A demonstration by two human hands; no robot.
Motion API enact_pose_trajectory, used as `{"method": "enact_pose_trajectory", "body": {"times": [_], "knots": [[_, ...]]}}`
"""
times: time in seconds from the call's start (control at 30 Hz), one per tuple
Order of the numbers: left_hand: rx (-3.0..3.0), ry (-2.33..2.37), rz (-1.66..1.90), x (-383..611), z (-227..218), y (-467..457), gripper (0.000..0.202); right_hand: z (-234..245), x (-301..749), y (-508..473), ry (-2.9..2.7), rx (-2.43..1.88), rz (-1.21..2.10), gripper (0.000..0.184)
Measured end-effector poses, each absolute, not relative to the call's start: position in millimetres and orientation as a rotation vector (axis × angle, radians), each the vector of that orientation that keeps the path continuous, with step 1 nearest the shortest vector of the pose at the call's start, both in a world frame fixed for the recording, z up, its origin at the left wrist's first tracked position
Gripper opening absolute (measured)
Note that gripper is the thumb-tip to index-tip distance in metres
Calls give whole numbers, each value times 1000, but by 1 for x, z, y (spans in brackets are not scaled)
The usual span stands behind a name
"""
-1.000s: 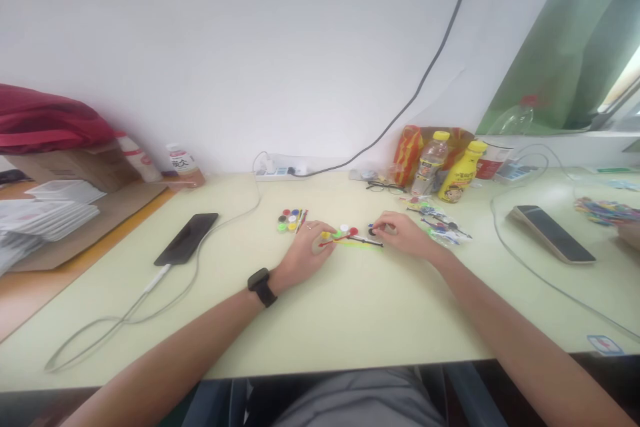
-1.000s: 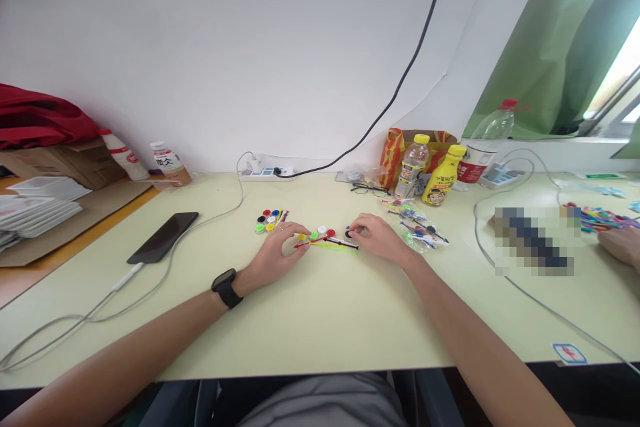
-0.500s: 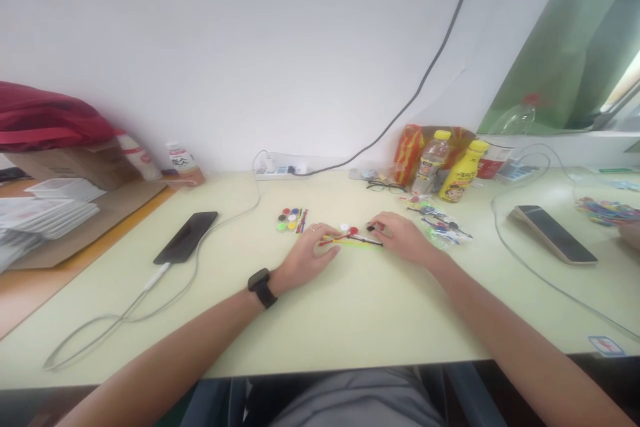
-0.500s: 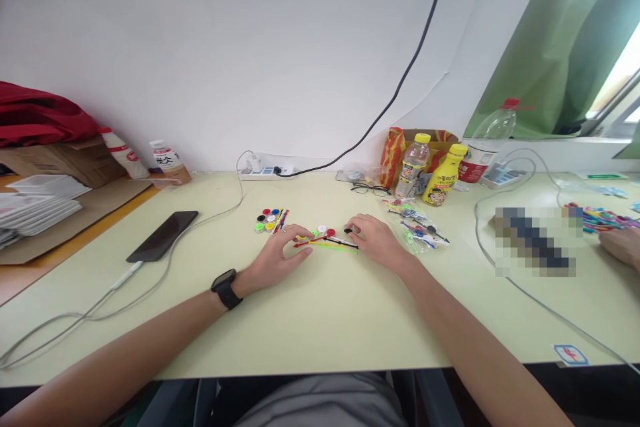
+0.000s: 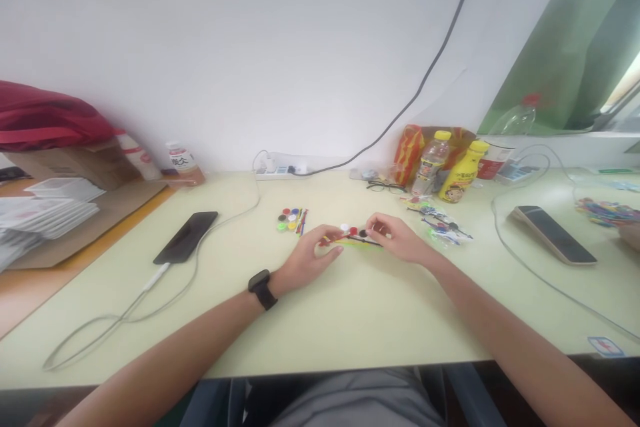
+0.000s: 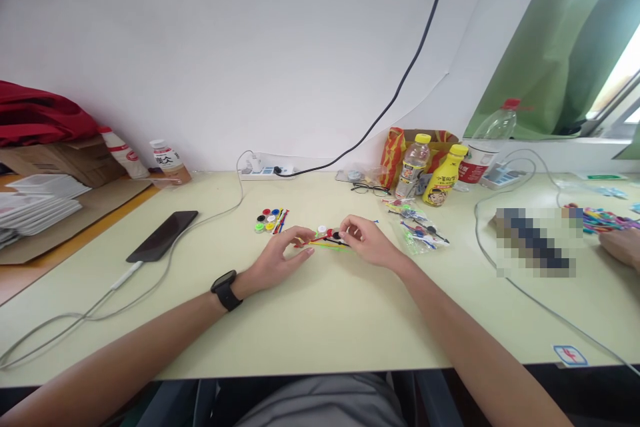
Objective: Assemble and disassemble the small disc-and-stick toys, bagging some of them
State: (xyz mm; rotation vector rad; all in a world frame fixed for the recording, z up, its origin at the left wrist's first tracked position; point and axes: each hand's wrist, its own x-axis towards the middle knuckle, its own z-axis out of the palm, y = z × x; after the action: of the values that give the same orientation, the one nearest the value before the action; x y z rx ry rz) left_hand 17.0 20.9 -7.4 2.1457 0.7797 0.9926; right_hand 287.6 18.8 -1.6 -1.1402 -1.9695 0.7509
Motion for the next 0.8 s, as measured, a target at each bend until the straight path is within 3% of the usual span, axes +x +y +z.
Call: {"method": "enact_pose_trajectory", "body": {"times": [0.13, 0.23, 0.5, 0.8], "knots": [[1932, 640, 880, 22, -9, 18, 43, -2, 263, 7, -1894, -909, 1112, 22], [1801, 597, 828, 23, -9, 17, 41, -6, 252, 3, -1875, -883, 1144, 26], [1579, 726, 782, 21, -14, 22, 37, -11, 282, 18, -2146, -1251, 408, 18], [1572, 714, 804, 22, -11, 21, 41, -15, 283, 17, -2302, -1285, 264, 17]]}}
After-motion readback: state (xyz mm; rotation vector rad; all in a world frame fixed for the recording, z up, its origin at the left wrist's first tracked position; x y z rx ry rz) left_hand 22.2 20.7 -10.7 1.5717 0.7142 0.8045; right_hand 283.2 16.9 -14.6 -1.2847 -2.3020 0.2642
